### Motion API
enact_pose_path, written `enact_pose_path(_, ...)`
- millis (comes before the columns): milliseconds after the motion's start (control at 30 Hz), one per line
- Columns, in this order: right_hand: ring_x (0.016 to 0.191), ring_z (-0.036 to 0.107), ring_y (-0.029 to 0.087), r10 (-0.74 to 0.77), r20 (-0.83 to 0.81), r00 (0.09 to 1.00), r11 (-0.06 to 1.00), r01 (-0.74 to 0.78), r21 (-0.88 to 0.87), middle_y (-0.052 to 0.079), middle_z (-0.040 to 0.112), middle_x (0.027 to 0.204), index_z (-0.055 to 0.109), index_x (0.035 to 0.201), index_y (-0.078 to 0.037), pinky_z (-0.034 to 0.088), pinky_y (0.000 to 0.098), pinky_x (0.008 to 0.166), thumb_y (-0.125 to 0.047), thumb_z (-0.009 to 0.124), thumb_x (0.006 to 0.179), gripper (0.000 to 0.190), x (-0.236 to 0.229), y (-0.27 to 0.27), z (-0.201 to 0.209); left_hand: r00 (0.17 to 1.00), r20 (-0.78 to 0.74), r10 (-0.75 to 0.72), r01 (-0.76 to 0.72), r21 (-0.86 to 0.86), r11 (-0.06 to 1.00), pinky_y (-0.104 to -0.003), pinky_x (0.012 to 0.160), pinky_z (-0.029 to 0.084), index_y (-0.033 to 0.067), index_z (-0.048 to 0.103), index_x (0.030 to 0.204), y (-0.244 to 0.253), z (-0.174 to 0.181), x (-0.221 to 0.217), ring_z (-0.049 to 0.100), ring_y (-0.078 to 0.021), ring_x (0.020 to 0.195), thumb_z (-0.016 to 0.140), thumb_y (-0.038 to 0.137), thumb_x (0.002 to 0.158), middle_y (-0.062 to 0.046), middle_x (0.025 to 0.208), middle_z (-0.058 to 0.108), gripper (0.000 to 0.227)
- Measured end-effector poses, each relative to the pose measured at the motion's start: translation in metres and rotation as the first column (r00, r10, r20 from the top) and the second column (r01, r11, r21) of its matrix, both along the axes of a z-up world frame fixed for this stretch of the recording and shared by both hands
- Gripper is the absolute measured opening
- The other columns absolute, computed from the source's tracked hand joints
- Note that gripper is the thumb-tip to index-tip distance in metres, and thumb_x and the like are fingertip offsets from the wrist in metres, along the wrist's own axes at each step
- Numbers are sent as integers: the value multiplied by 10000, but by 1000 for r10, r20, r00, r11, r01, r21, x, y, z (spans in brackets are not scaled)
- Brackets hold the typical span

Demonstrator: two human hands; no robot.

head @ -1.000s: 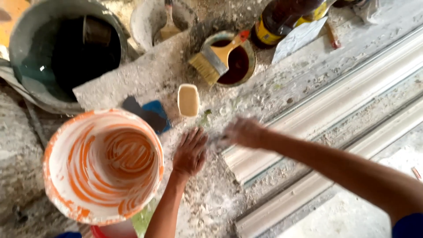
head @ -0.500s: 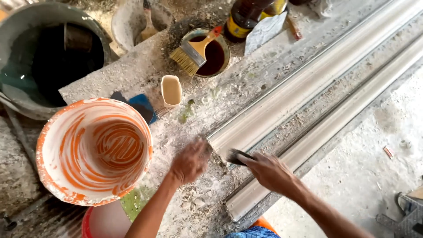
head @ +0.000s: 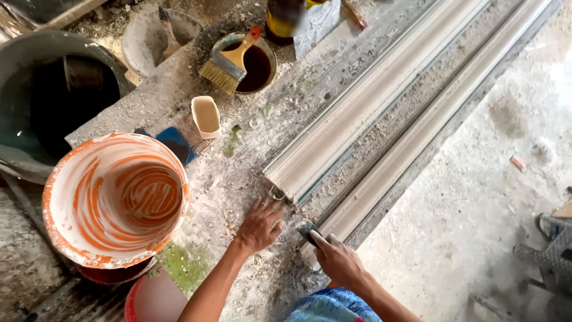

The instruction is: The person is using a scraper to clean and shape the edges of decorative plaster cornices on a workbench.

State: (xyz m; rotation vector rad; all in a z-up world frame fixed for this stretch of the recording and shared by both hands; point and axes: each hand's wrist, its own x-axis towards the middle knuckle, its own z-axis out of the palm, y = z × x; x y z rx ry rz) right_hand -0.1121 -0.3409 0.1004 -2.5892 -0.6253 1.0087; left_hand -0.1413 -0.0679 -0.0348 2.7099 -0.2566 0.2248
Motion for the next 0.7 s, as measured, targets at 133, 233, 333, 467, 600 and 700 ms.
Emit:
enact_pose_path(133, 505, 457, 145, 94, 60, 994, 994, -91, -54, 100, 557, 814, 483, 1526, -195, 365, 307, 388, -336, 400, 1078, 477, -9, 14, -23, 980, -196, 44, -119, -387, 915, -466, 1109, 498, 80, 534, 1368, -1, 16, -1, 549, -344, 1320, 491, 297, 1047, -201, 1377, 543, 390)
enact_pose_path(233, 495, 443, 129, 89, -30, 996, 989, -92, -116, 109, 545, 799, 383, 1581, -165, 364, 281, 356, -281, 310, 1107, 494, -8, 37, -18, 966, -178, 187, -248, -438, 864, -424, 914, 574, 50, 547, 1409, -5, 65, 34, 560, -378, 1183, 553, 142, 959, -312, 1350, 505, 459)
enact_pose_path(333, 479, 445, 120, 43, -55, 998, 992, -49, -117, 107, 538, 789, 365, 1576, -150, 365, 280, 339, -248, 263, 1110, 487, 2, 71, -1, 934, -322, 158, -262, -312, 913, -433, 939, 568, 89, 639, 1309, 0, 58, 70, 592, -344, 1158, 577, 165, 1010, -247, 1315, 590, 314)
enact_pose_path(467, 470, 447, 116, 19, -44, 999, 998, -21, -59, 110, 552, 810, 382, 1555, -130, 358, 283, 328, -249, 249, 1112, 478, 17, 96, -7, 853, -495, 168, -288, -176, 941, -470, 1038, 515, 107, 712, 1141, 12, 60, 103, 579, -318, 1208, 677, 301, 993, -170, 1275, 641, 246)
enact_pose_path(600, 467, 465, 102, 50, 6, 999, 998, -50, -48, 144, 477, 980, 366, 1574, -119, 367, 266, 317, -212, 255, 1104, 492, 5, 75, -15, 787, -579, 216, -367, -158, 917, -455, 988, 529, 83, 653, 1216, 27, 80, 120, 564, -328, 1170, 790, 427, 859, -215, 1293, 590, 514)
enact_pose_path(700, 458, 478, 91, 39, 17, 999, 999, -38, -37, 140, 361, 1127, 387, 1569, -137, 381, 250, 303, -193, 261, 1105, 484, 2, 72, -25, 713, -659, 240, -432, -143, 890, -453, 953, 537, 62, 601, 1264, 30, 90, 130, 567, -328, 1139, 833, 473, 814, -222, 1282, 578, 651)
